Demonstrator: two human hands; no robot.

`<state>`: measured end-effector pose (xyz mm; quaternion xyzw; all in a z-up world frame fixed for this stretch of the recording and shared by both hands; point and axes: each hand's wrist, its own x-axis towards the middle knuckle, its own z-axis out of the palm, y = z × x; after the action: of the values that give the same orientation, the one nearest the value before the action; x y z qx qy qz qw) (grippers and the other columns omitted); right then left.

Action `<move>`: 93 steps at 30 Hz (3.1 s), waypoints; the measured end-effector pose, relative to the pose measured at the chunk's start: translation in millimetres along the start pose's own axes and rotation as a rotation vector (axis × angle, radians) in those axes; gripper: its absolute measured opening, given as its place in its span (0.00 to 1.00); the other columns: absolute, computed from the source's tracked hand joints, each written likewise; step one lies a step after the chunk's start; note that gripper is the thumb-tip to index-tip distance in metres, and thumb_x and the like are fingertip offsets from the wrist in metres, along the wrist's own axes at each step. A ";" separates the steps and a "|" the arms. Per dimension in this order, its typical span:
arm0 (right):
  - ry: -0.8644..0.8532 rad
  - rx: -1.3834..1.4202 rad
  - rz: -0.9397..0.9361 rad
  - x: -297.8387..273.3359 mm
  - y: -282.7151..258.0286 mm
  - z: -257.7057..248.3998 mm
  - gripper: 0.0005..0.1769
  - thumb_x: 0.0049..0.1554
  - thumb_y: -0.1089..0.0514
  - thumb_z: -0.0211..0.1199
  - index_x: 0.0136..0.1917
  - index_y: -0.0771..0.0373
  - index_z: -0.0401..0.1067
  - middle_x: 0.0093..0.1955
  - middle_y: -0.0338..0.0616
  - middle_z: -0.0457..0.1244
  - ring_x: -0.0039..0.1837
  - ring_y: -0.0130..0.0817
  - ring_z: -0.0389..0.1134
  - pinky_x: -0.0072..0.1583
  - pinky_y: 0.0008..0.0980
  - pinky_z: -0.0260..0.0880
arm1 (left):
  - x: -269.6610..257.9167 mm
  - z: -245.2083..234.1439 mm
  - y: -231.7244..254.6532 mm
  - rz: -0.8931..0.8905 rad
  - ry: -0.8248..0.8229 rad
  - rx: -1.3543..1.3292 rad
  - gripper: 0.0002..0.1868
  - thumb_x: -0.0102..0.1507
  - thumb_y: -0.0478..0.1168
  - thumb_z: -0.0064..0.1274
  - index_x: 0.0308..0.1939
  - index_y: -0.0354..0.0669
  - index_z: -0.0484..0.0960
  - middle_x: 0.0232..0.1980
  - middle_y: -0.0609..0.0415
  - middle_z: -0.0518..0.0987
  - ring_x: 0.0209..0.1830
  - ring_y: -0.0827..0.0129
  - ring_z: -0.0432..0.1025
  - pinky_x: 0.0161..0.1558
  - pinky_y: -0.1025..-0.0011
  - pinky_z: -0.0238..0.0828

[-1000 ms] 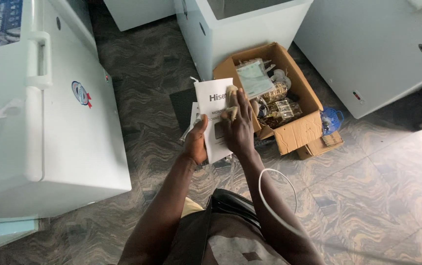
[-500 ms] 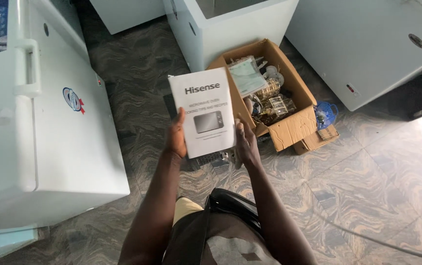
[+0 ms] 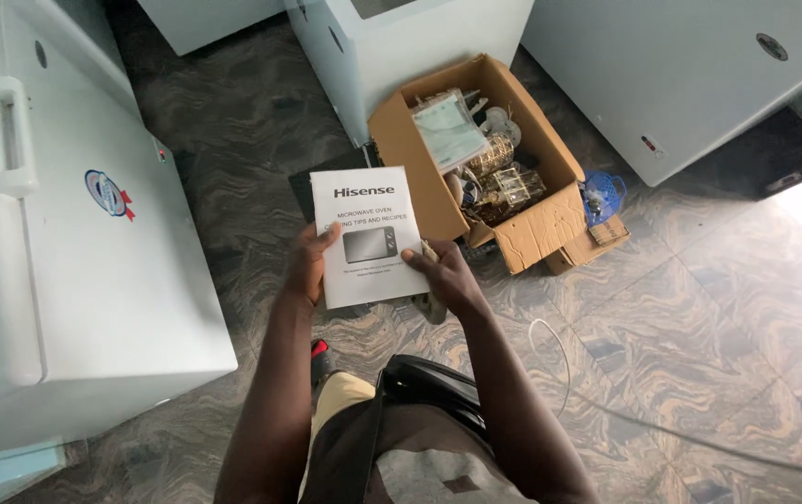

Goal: The person wipes the surfaces of several printed documents and manuals with a cloth. They handle each item one at a time, wiping both sides, then place them into a cardboard box. The person repeats this process for multiple documents throughout the clip.

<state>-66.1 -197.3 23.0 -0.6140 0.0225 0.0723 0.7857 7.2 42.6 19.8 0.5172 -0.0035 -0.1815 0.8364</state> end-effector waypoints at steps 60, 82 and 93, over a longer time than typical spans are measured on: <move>0.649 -0.540 0.168 341.5 69.2 -317.5 0.19 0.50 0.60 0.68 0.57 0.59 0.80 0.48 0.52 0.74 0.51 0.42 0.76 0.55 0.39 0.74 | 444.6 73.5 -230.2 -0.034 0.376 0.679 0.25 0.62 0.38 0.57 0.61 0.33 0.70 0.50 0.38 0.82 0.45 0.59 0.81 0.44 0.64 0.81; 0.132 -1.214 0.545 410.1 59.0 -306.1 0.35 0.56 0.41 0.67 0.75 0.43 0.64 0.54 0.52 0.73 0.52 0.47 0.75 0.51 0.48 0.75 | 419.7 91.4 -263.2 -0.525 -0.243 1.584 0.43 0.66 0.47 0.56 0.78 0.36 0.52 0.84 0.37 0.39 0.85 0.48 0.39 0.79 0.59 0.48; 0.466 -0.944 0.539 356.4 80.7 -302.0 0.25 0.62 0.40 0.58 0.58 0.62 0.78 0.48 0.51 0.73 0.44 0.41 0.77 0.50 0.39 0.79 | 400.4 122.1 -233.3 -0.520 -0.037 1.132 0.34 0.71 0.57 0.42 0.75 0.41 0.62 0.76 0.42 0.67 0.75 0.53 0.63 0.76 0.56 0.57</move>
<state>290.9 -440.0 -172.8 -0.8695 0.3149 0.1347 0.3559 287.6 -278.9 -198.4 0.8610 0.0123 -0.3581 0.3609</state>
